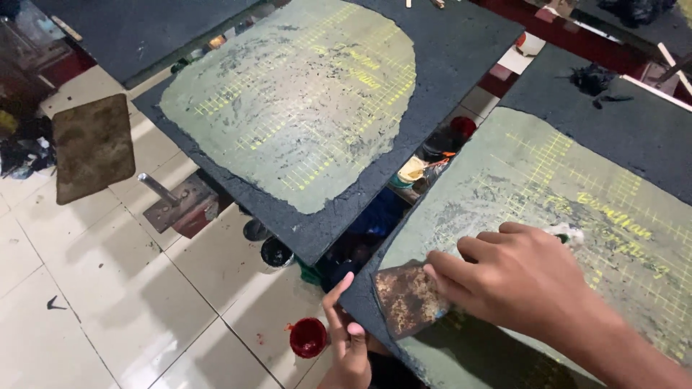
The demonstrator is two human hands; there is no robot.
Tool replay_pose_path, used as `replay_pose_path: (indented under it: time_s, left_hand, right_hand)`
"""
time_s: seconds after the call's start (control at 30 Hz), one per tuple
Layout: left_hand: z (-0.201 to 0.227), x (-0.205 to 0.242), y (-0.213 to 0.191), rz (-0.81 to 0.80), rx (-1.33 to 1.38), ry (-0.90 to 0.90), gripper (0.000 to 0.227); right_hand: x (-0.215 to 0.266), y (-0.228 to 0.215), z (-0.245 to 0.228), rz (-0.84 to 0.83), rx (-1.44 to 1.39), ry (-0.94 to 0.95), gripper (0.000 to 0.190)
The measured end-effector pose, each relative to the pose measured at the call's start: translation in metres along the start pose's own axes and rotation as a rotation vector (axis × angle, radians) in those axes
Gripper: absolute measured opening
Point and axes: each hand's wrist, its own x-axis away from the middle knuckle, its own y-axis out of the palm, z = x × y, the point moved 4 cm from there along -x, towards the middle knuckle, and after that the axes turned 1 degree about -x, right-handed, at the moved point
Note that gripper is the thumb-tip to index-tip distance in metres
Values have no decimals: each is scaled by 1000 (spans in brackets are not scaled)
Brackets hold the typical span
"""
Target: The person uses a metal scraper to spread a dark, thick substance across a flat, gridded surface. They repeatedly scrape and smooth the material, occasionally using a small container to apply more substance to the surface.
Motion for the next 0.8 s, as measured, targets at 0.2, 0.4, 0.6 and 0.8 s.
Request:
replay_pose_path:
  time_s: [0.2, 0.4, 0.6, 0.8]
  left_hand:
    - [-5, -6, -12, -25, -177, 257, 65]
    - [54, -17, -10, -29, -215, -3, 51]
    - [80, -29, 11, -76, -296, -240, 48]
    - [87, -34, 19, -15, -294, -258, 56]
  right_hand:
    - [6, -1, 6, -604, -62, 189, 94]
    - [38, -1, 2, -890, -130, 291, 81]
    - [51, -18, -18, -1082, 9, 420, 124]
    - [17, -38, -16, -1178, 10, 610, 92]
